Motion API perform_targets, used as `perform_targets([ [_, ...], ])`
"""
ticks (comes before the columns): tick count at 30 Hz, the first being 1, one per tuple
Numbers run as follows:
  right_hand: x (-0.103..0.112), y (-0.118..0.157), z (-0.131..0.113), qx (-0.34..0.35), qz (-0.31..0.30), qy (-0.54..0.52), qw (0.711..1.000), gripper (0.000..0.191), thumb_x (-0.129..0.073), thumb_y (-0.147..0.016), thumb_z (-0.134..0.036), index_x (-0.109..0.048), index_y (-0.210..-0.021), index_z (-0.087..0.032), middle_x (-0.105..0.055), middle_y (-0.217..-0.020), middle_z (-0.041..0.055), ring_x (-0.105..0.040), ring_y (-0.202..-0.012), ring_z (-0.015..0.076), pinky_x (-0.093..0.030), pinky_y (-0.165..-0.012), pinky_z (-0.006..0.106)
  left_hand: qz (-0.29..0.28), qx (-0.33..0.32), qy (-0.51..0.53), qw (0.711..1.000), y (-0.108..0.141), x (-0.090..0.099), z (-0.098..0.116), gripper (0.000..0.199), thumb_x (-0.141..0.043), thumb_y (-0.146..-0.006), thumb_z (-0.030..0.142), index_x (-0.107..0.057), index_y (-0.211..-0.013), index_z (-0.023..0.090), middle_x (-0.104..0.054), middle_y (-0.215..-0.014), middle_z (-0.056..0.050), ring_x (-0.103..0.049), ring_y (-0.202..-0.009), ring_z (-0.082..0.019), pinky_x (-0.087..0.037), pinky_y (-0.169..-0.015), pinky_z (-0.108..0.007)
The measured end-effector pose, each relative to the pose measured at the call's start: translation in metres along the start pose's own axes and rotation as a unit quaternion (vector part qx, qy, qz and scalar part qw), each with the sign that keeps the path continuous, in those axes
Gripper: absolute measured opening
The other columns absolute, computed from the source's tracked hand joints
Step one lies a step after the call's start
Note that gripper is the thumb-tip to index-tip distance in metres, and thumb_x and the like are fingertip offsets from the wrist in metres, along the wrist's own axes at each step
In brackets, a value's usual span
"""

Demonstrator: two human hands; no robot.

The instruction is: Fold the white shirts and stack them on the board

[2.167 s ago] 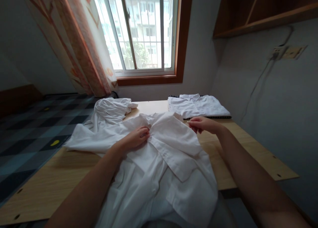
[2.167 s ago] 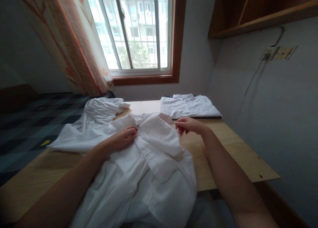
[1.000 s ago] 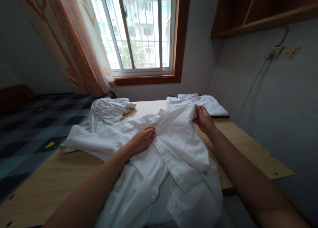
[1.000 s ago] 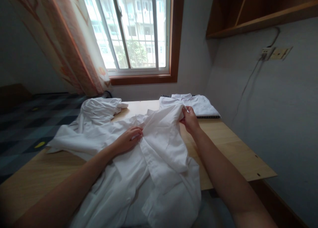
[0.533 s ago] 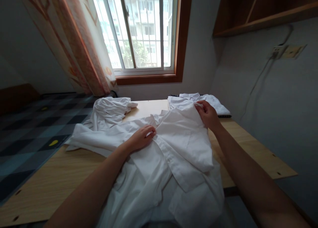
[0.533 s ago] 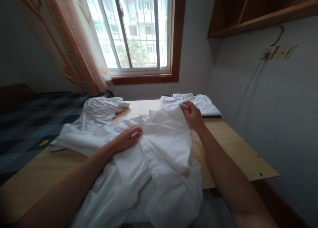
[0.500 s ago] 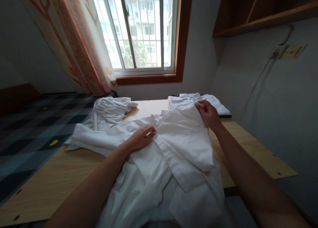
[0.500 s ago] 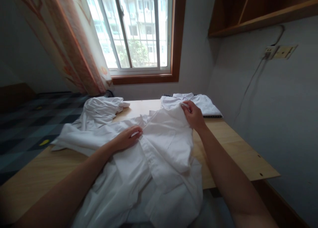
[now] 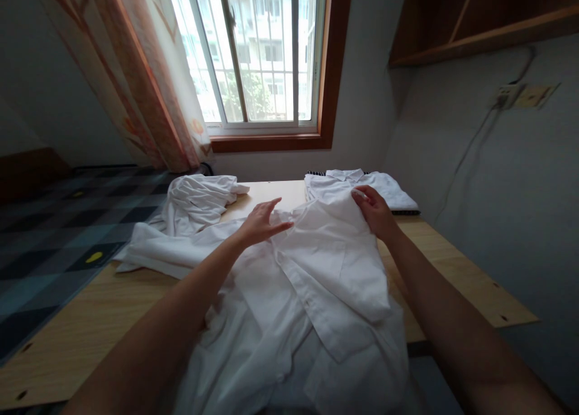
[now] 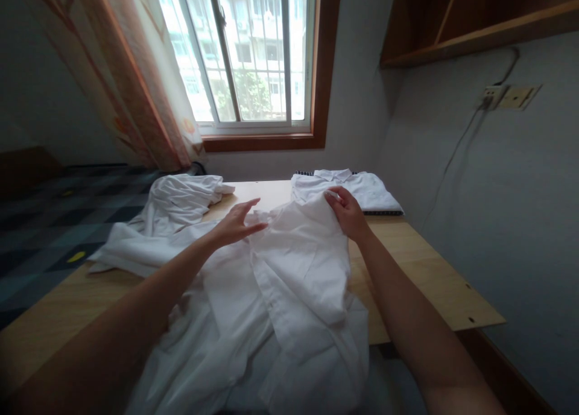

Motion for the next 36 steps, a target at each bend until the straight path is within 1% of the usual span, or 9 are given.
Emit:
perform_targets([
  [2,-0.002,0.002,-0.003,-0.003,-0.002,-0.019,1.000,0.042,-0.075,-0.071,-0.063,-0.064,-0.091,-0.027,-0.054,-0.063,-0.0056,-0.046,-0.054,0.0120,-0.038,-0.048,0.023,-0.072,0.022,-0.016,0.997,-0.016,-0.012,0.002,0.109,-0.062,-0.070,0.079,-0.034,-0.154,0.014,-0.049,-0.150,-0.020,-0.045,-0.137,-0.036,-0.037,-0.110,-0.046],
  [4,-0.003,0.002,-0.005,-0.006,-0.001,-0.035,0.999,0.042,-0.075,-0.072,-0.062,-0.064,-0.092,-0.027,-0.057,-0.066,-0.0053,-0.050,-0.057,0.0120,-0.041,-0.050,0.023,-0.126,0.049,-0.036,0.990,-0.027,-0.021,0.003,0.116,-0.062,-0.067,0.081,-0.031,-0.155,0.013,-0.056,-0.142,-0.021,-0.050,-0.132,-0.037,-0.041,-0.106,-0.044],
  [6,-0.002,0.002,-0.006,-0.011,0.004,-0.046,0.999,0.042,-0.075,-0.072,-0.061,-0.064,-0.093,-0.027,-0.059,-0.068,-0.0051,-0.052,-0.059,0.0125,-0.043,-0.052,0.023,-0.162,0.057,-0.065,0.983,-0.033,-0.026,0.008,0.108,-0.059,-0.067,0.084,-0.043,-0.148,0.016,-0.065,-0.129,-0.018,-0.055,-0.124,-0.037,-0.044,-0.100,-0.044],
  [10,-0.003,0.001,-0.006,-0.031,0.000,-0.066,0.997,0.042,-0.076,-0.072,-0.058,-0.066,-0.099,-0.028,-0.063,-0.073,-0.0043,-0.056,-0.063,0.0141,-0.045,-0.055,0.025,-0.214,0.029,-0.123,0.969,-0.028,-0.032,0.018,0.077,-0.051,-0.071,0.087,-0.072,-0.108,0.022,-0.071,-0.105,-0.013,-0.061,-0.107,-0.036,-0.046,-0.091,-0.044],
  [15,-0.006,0.003,-0.006,-0.092,-0.057,-0.126,0.986,0.050,-0.079,-0.071,-0.049,-0.068,-0.116,-0.030,-0.069,-0.082,-0.0038,-0.061,-0.067,0.0142,-0.050,-0.059,0.025,-0.135,-0.061,-0.097,0.984,-0.017,-0.030,0.029,0.056,-0.060,-0.075,0.074,-0.074,-0.098,0.024,-0.066,-0.115,-0.010,-0.062,-0.106,-0.029,-0.046,-0.090,-0.036],
  [19,-0.008,0.003,-0.004,-0.123,-0.067,-0.171,0.975,0.049,-0.074,-0.075,-0.048,-0.066,-0.120,-0.030,-0.071,-0.086,-0.0033,-0.067,-0.073,0.0167,-0.054,-0.062,0.027,-0.159,-0.013,-0.123,0.980,-0.010,-0.024,0.028,0.052,-0.055,-0.080,0.072,-0.072,-0.097,0.025,-0.072,-0.095,-0.007,-0.067,-0.087,-0.026,-0.045,-0.073,-0.031],
  [25,-0.017,0.001,0.014,-0.166,-0.088,-0.197,0.962,0.030,-0.069,-0.079,-0.049,-0.069,-0.094,-0.024,-0.075,-0.082,0.0031,-0.072,-0.085,0.0249,-0.060,-0.068,0.035,-0.082,0.005,-0.254,0.964,-0.002,0.017,0.029,0.056,-0.049,-0.082,0.076,-0.070,-0.090,0.024,-0.073,-0.084,-0.007,-0.069,-0.085,-0.029,-0.042,-0.068,-0.031],
  [30,-0.036,0.011,0.024,-0.206,-0.177,-0.212,0.939,0.032,-0.063,-0.082,-0.056,-0.068,-0.084,-0.024,-0.075,-0.080,0.0037,-0.072,-0.093,0.0257,-0.059,-0.079,0.039,0.018,0.011,-0.290,0.957,0.006,0.057,0.026,0.051,-0.045,-0.089,0.069,-0.070,-0.099,0.026,-0.074,-0.091,-0.006,-0.069,-0.088,-0.028,-0.042,-0.069,-0.030],
  [36,-0.056,0.032,0.027,-0.235,-0.267,-0.209,0.911,0.019,-0.059,-0.078,-0.038,-0.068,-0.076,-0.022,-0.076,-0.085,0.0033,-0.070,-0.093,0.0243,-0.056,-0.085,0.038,0.073,0.033,-0.297,0.952,0.016,0.088,0.023,0.048,-0.046,-0.090,0.064,-0.070,-0.110,0.027,-0.075,-0.096,-0.007,-0.069,-0.094,-0.029,-0.043,-0.071,-0.031],
])
Point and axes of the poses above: each hand's wrist, its own y-axis away from the middle knuckle, its own x-axis out of the back of the hand, z = x × y, the point moved 4 cm from there along -y, towards the middle knuckle
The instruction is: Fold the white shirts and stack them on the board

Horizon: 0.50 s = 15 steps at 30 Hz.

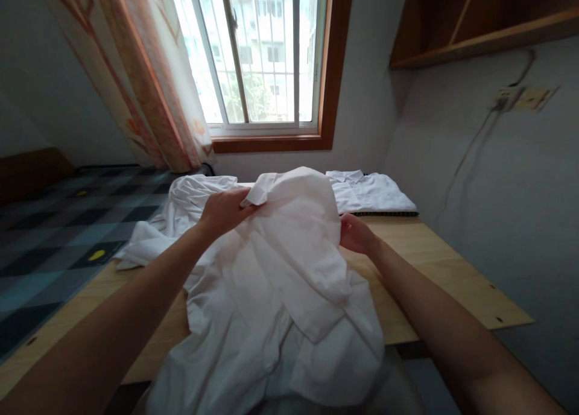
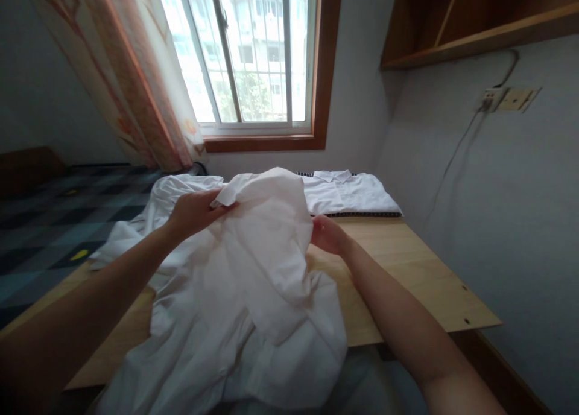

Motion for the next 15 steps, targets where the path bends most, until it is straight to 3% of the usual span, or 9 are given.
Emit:
perform_targets([
  [4,-0.003,-0.001,-0.003,0.043,0.002,0.026,0.999,0.024,-0.073,-0.071,-0.039,-0.072,-0.087,-0.022,-0.076,-0.088,0.0025,-0.069,-0.085,0.0206,-0.056,-0.076,0.031,-0.004,0.013,-0.013,1.000,0.005,0.004,-0.014,0.049,-0.046,-0.090,0.064,-0.070,-0.111,0.026,-0.075,-0.090,-0.007,-0.070,-0.090,-0.030,-0.044,-0.071,-0.032],
  [7,0.003,0.003,-0.018,0.097,0.066,0.049,0.992,0.035,-0.079,-0.068,-0.052,-0.072,-0.084,-0.022,-0.072,-0.077,0.0015,-0.064,-0.070,0.0178,-0.052,-0.062,0.027,-0.008,0.021,-0.015,1.000,0.010,0.004,-0.027,0.048,-0.049,-0.088,0.063,-0.070,-0.111,0.027,-0.074,-0.088,-0.008,-0.070,-0.089,-0.031,-0.045,-0.071,-0.033],
  [10,0.009,0.016,-0.044,0.155,0.139,0.132,0.969,0.042,-0.077,-0.070,-0.062,-0.065,-0.072,-0.022,-0.059,-0.062,-0.0020,-0.052,-0.056,0.0137,-0.040,-0.051,0.025,-0.018,0.034,-0.028,0.999,0.016,0.004,-0.039,0.047,-0.051,-0.087,0.061,-0.070,-0.114,0.028,-0.075,-0.088,-0.008,-0.070,-0.089,-0.031,-0.046,-0.072,-0.034],
  [12,0.008,0.029,-0.065,0.206,0.169,0.243,0.933,0.049,-0.074,-0.071,-0.066,-0.056,-0.060,-0.021,-0.047,-0.055,-0.0036,-0.041,-0.052,0.0116,-0.032,-0.049,0.025,-0.026,0.038,-0.045,0.998,0.021,0.007,-0.041,0.047,-0.052,-0.087,0.060,-0.069,-0.117,0.028,-0.075,-0.090,-0.008,-0.070,-0.090,-0.032,-0.046,-0.073,-0.034],
  [15,-0.001,0.050,-0.096,0.272,0.191,0.438,0.835,0.057,-0.070,-0.077,-0.065,-0.045,-0.050,-0.021,-0.035,-0.051,-0.0035,-0.032,-0.053,0.0117,-0.026,-0.053,0.028,-0.040,0.027,-0.066,0.997,0.026,0.014,-0.038,0.048,-0.052,-0.088,0.060,-0.069,-0.117,0.027,-0.075,-0.092,-0.008,-0.070,-0.090,-0.031,-0.046,-0.075,-0.035],
])
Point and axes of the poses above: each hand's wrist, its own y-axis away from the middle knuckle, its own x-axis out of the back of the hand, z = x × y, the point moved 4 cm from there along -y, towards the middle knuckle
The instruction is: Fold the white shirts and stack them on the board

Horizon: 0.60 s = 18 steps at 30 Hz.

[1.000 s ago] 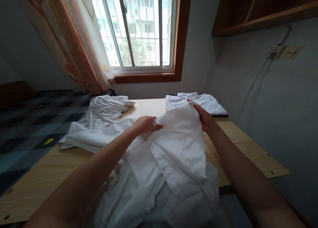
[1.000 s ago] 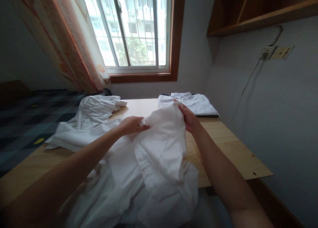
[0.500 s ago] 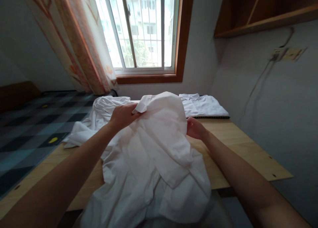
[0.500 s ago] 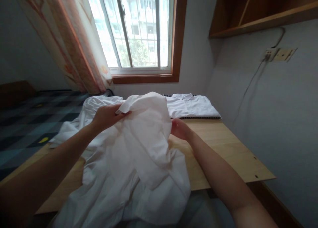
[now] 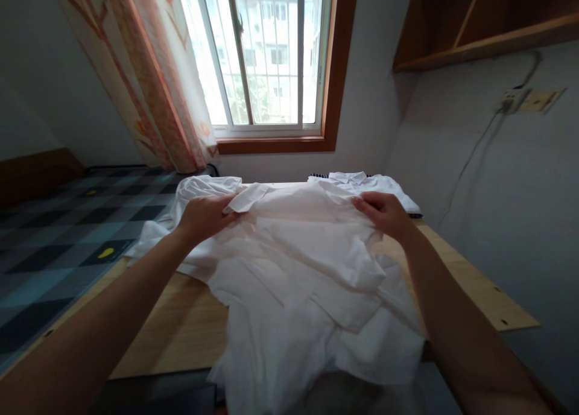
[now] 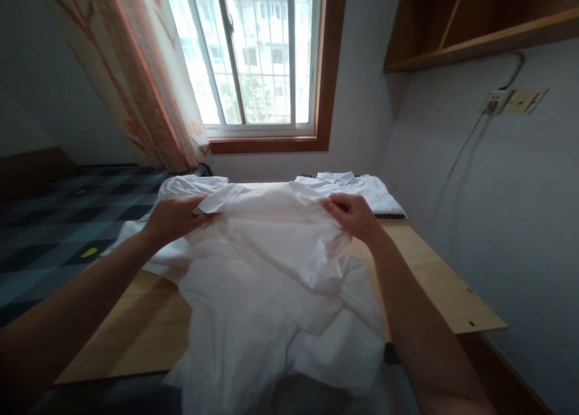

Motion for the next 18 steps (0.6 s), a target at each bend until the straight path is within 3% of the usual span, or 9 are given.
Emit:
perform_targets([
  [3,0.021,-0.005,-0.025,0.052,0.026,0.157,0.986,0.052,-0.067,-0.080,-0.062,-0.049,-0.051,-0.022,-0.038,-0.051,-0.0019,-0.036,-0.055,0.0136,-0.024,-0.056,0.030,0.003,-0.026,-0.012,1.000,0.004,0.009,0.002,0.052,-0.048,-0.091,0.064,-0.068,-0.118,0.024,-0.074,-0.094,-0.007,-0.068,-0.092,-0.030,-0.045,-0.078,-0.033],
  [6,0.038,-0.014,-0.040,0.046,0.010,0.209,0.977,0.051,-0.062,-0.082,-0.066,-0.055,-0.056,-0.022,-0.040,-0.052,-0.0014,-0.041,-0.057,0.0144,-0.026,-0.056,0.029,0.015,-0.022,-0.020,0.999,0.004,0.016,-0.004,0.057,-0.041,-0.093,0.066,-0.068,-0.116,0.021,-0.073,-0.092,-0.005,-0.067,-0.093,-0.027,-0.042,-0.080,-0.030],
  [9,0.040,-0.018,-0.037,-0.007,-0.162,0.172,0.972,0.051,-0.064,-0.077,-0.071,-0.063,-0.068,-0.021,-0.049,-0.058,-0.0023,-0.046,-0.058,0.0136,-0.031,-0.055,0.027,0.017,-0.001,-0.041,0.999,0.001,0.019,-0.015,0.060,-0.035,-0.095,0.066,-0.067,-0.117,0.021,-0.073,-0.094,-0.007,-0.066,-0.092,-0.027,-0.040,-0.078,-0.029],
  [11,0.033,-0.010,-0.028,-0.054,-0.328,0.124,0.935,0.051,-0.072,-0.070,-0.069,-0.068,-0.082,-0.019,-0.060,-0.069,-0.0013,-0.052,-0.064,0.0144,-0.037,-0.056,0.025,0.010,0.005,-0.061,0.998,-0.001,0.019,-0.023,0.060,-0.034,-0.096,0.064,-0.067,-0.121,0.021,-0.074,-0.099,-0.010,-0.066,-0.093,-0.028,-0.039,-0.076,-0.029],
  [13,0.025,0.005,-0.019,-0.099,-0.456,0.077,0.881,0.056,-0.078,-0.065,-0.064,-0.071,-0.096,-0.018,-0.068,-0.083,0.0009,-0.059,-0.071,0.0167,-0.043,-0.060,0.026,0.001,0.010,-0.082,0.997,-0.001,0.018,-0.030,0.060,-0.034,-0.097,0.062,-0.066,-0.123,0.019,-0.074,-0.103,-0.013,-0.066,-0.093,-0.030,-0.038,-0.073,-0.030],
  [15,0.019,0.018,-0.008,-0.139,-0.523,0.049,0.840,0.060,-0.080,-0.064,-0.060,-0.072,-0.106,-0.019,-0.071,-0.092,0.0024,-0.063,-0.077,0.0192,-0.047,-0.065,0.027,-0.007,0.013,-0.097,0.995,0.000,0.017,-0.037,0.059,-0.034,-0.098,0.061,-0.066,-0.123,0.018,-0.074,-0.104,-0.014,-0.067,-0.093,-0.032,-0.037,-0.071,-0.031],
  [18,0.018,0.027,0.009,-0.183,-0.525,0.057,0.829,0.057,-0.077,-0.066,-0.062,-0.075,-0.105,-0.021,-0.074,-0.094,0.0032,-0.066,-0.082,0.0223,-0.049,-0.071,0.030,-0.024,0.014,-0.109,0.994,0.005,0.014,-0.043,0.058,-0.035,-0.099,0.059,-0.066,-0.124,0.017,-0.074,-0.104,-0.014,-0.068,-0.091,-0.031,-0.037,-0.069,-0.030],
])
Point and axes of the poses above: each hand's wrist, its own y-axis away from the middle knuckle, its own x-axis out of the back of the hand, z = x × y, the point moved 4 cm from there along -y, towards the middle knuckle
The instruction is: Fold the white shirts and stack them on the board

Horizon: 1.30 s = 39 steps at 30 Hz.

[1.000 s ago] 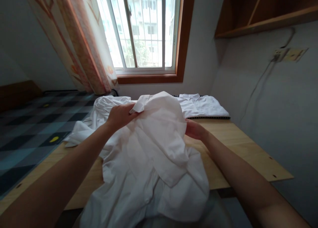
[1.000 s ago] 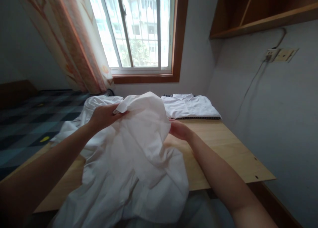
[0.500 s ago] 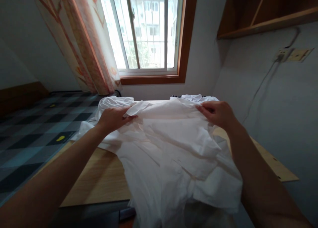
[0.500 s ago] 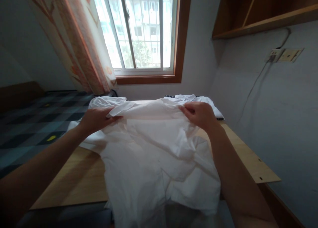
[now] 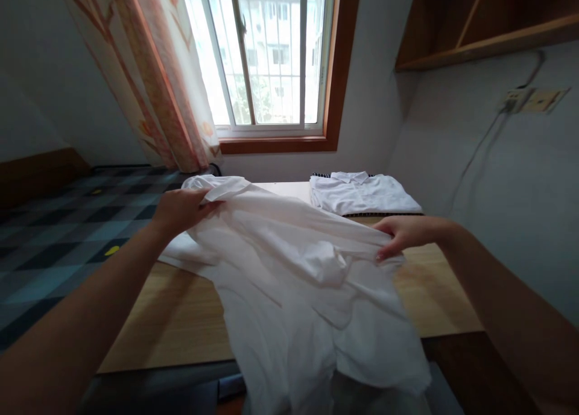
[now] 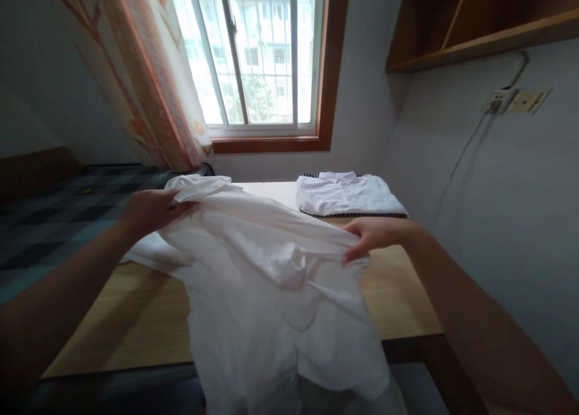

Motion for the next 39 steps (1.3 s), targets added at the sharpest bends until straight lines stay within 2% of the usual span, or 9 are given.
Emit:
perform_targets([
  [5,0.010,0.010,0.015,-0.133,0.131,0.159,0.969,0.041,-0.072,-0.072,-0.060,-0.076,-0.086,-0.022,-0.072,-0.082,0.0044,-0.065,-0.078,0.0241,-0.044,-0.068,0.031,-0.024,-0.006,-0.014,1.000,0.005,-0.008,-0.004,0.057,-0.034,-0.101,0.057,-0.064,-0.126,0.015,-0.073,-0.103,-0.014,-0.067,-0.091,-0.028,-0.038,-0.073,-0.028],
  [9,0.011,0.029,-0.005,-0.172,0.282,0.356,0.874,0.027,-0.063,-0.081,-0.048,-0.070,-0.076,-0.022,-0.068,-0.078,0.0060,-0.062,-0.078,0.0235,-0.036,-0.066,0.030,-0.022,-0.002,-0.030,0.999,0.004,-0.013,-0.011,0.062,-0.025,-0.102,0.059,-0.061,-0.126,0.014,-0.073,-0.100,-0.013,-0.067,-0.087,-0.027,-0.035,-0.071,-0.026],
  [13,0.003,0.056,-0.019,-0.188,0.397,0.403,0.803,0.013,-0.060,-0.081,-0.033,-0.063,-0.077,-0.022,-0.063,-0.073,0.0048,-0.057,-0.071,0.0210,-0.030,-0.063,0.030,-0.021,0.030,-0.038,0.999,0.003,-0.016,-0.022,0.067,-0.023,-0.100,0.063,-0.061,-0.124,0.012,-0.072,-0.097,-0.013,-0.066,-0.084,-0.027,-0.032,-0.067,-0.025],
  [17,0.001,0.106,-0.020,-0.269,0.556,0.437,0.653,0.011,-0.055,-0.084,-0.031,-0.060,-0.081,-0.022,-0.056,-0.066,0.0067,-0.053,-0.068,0.0239,-0.026,-0.063,0.033,-0.028,0.086,-0.041,0.995,0.005,-0.018,-0.038,0.066,-0.029,-0.099,0.065,-0.059,-0.130,0.015,-0.073,-0.095,-0.011,-0.065,-0.082,-0.026,-0.030,-0.067,-0.024],
  [19,0.004,0.129,-0.014,-0.274,0.607,0.424,0.614,0.012,-0.052,-0.087,-0.031,-0.060,-0.084,-0.023,-0.059,-0.074,0.0089,-0.052,-0.071,0.0248,-0.024,-0.062,0.034,-0.028,0.106,-0.035,0.993,0.005,-0.016,-0.043,0.066,-0.031,-0.098,0.065,-0.061,-0.127,0.015,-0.073,-0.094,-0.010,-0.064,-0.082,-0.025,-0.030,-0.067,-0.023],
  [24,0.041,0.148,0.020,-0.230,0.656,0.334,0.637,0.013,-0.054,-0.083,-0.034,-0.063,-0.089,-0.027,-0.063,-0.086,0.0073,-0.052,-0.070,0.0234,-0.030,-0.058,0.034,0.024,0.099,-0.008,0.995,-0.009,0.001,-0.028,0.063,-0.037,-0.095,0.066,-0.067,-0.116,0.015,-0.074,-0.097,-0.012,-0.066,-0.085,-0.027,-0.032,-0.069,-0.026],
  [29,0.091,0.125,0.067,-0.218,0.730,0.229,0.606,0.021,-0.052,-0.088,-0.030,-0.067,-0.098,-0.020,-0.069,-0.087,0.0105,-0.060,-0.081,0.0253,-0.044,-0.070,0.036,0.087,0.109,0.084,0.987,-0.045,0.008,0.024,0.062,-0.036,-0.093,0.067,-0.069,-0.112,0.018,-0.073,-0.098,-0.014,-0.066,-0.093,-0.032,-0.040,-0.074,-0.033],
  [34,0.109,0.072,0.113,-0.266,0.604,0.212,0.721,0.050,-0.066,-0.081,-0.019,-0.058,-0.130,-0.009,-0.062,-0.126,0.0246,-0.057,-0.118,0.0311,-0.046,-0.096,0.038,0.123,0.106,0.138,0.977,-0.070,-0.018,0.087,0.053,-0.047,-0.092,0.046,-0.057,-0.133,0.012,-0.059,-0.134,-0.023,-0.048,-0.129,-0.040,-0.030,-0.107,-0.054],
  [39,0.054,0.033,0.086,-0.113,0.503,0.219,0.829,0.039,-0.057,-0.088,-0.031,-0.065,-0.122,-0.014,-0.065,-0.125,0.0165,-0.064,-0.111,0.0282,-0.049,-0.097,0.041,0.109,-0.002,0.197,0.974,-0.040,-0.031,0.133,0.057,-0.054,-0.090,0.030,-0.043,-0.145,0.020,-0.041,-0.154,-0.016,-0.034,-0.143,-0.033,-0.023,-0.117,-0.052],
])
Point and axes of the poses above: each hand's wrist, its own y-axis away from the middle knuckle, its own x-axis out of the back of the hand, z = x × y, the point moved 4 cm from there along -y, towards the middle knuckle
